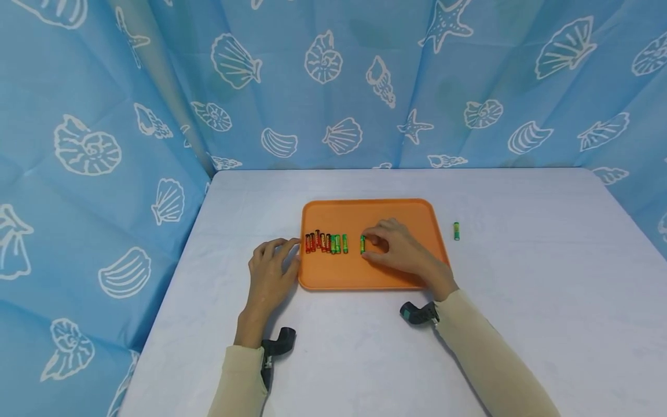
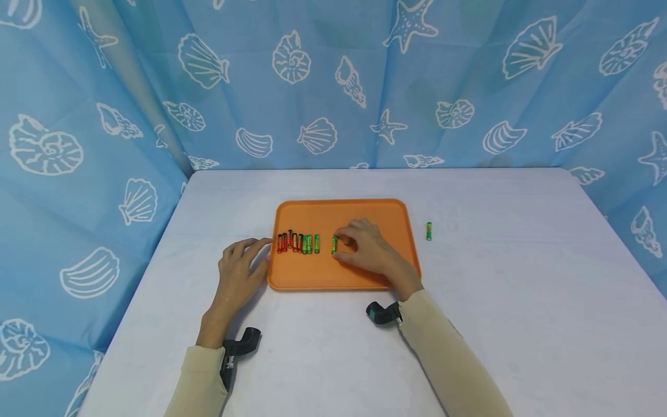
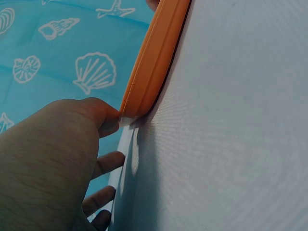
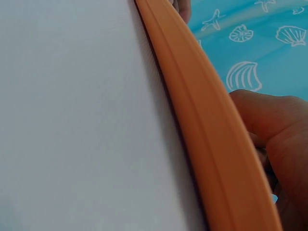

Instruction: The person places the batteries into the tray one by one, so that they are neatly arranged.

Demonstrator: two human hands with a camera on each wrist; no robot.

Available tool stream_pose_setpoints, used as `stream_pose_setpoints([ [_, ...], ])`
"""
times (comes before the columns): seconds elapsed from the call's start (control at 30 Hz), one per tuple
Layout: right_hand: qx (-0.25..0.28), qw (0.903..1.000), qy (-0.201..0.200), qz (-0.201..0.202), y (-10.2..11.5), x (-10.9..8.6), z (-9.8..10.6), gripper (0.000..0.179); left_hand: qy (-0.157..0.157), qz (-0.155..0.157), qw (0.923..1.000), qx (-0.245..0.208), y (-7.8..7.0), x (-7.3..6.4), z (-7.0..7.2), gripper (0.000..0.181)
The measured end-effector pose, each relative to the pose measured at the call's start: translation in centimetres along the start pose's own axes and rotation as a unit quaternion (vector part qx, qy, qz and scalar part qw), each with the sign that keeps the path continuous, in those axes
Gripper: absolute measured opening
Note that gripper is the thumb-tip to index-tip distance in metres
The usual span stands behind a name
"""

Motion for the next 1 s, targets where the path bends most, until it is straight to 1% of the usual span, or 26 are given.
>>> stream_pose_setpoints([
  [0.13,0.002,0.9999,0.012,-0.003,0.2,0.6,-0.4,0.036,0.003,0.002,1.0000,0.001,0.2,0.0,-0.1,0.038],
  [0.37,0.010,0.9997,0.021,-0.003,0.6,1.4,-0.8,0.041,-0.003,-0.003,1.0000,-0.002,-0.1,-0.2,0.2,0.037],
  [0.7,0.020,0.9995,0.018,0.013,1.2,1.8,-1.0,0.042,0.003,-0.003,1.0000,0.000,-0.1,-0.1,0.1,0.038],
  [1.0,0.029,0.9993,0.018,0.017,1.3,2.2,-1.2,0.042,0.004,0.002,1.0000,0.003,0.1,0.0,0.1,0.038],
])
Point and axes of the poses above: each hand's wrist, its own x-axis towards the middle knuckle, its own z-axis out of the back of the hand, y = z × x, the point moved 10 cm from there along x, towards the middle knuckle, and after that the axes turned 15 degrees about y, right-handed, at the moved point
